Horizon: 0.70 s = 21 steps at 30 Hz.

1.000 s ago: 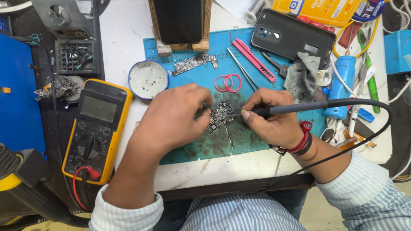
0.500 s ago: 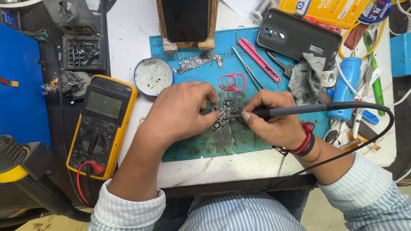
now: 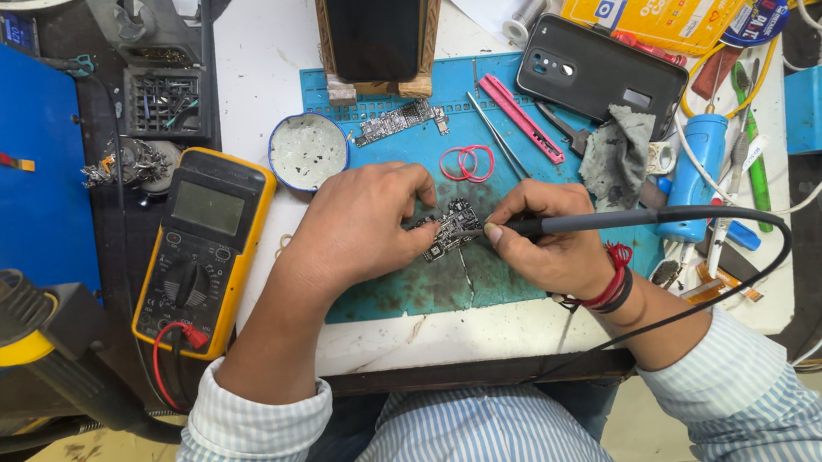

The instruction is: The person uses a soldering iron to apply heat to multiple points on a small circuit board. They hold the board with one hand and guide the soldering iron with the other, moving between different components on the board throughout the clip.

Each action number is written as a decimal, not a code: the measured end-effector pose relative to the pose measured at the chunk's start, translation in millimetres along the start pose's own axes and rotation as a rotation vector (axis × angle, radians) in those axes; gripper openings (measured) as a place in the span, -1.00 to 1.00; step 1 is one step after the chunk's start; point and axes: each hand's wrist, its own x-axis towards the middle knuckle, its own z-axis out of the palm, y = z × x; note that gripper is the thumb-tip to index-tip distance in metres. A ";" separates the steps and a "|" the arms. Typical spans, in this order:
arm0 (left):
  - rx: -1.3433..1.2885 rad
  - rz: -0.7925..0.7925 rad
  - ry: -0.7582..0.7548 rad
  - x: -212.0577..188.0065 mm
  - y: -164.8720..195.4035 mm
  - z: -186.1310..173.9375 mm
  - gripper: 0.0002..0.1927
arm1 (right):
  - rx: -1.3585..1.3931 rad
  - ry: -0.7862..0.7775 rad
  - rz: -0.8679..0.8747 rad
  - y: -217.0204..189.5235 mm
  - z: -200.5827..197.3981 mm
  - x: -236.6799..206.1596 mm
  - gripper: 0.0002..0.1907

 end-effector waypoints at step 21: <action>0.014 -0.027 -0.018 0.1 2.4 0.4 -0.73 | 0.022 -0.013 0.045 1.2 -0.4 -2.0 -0.90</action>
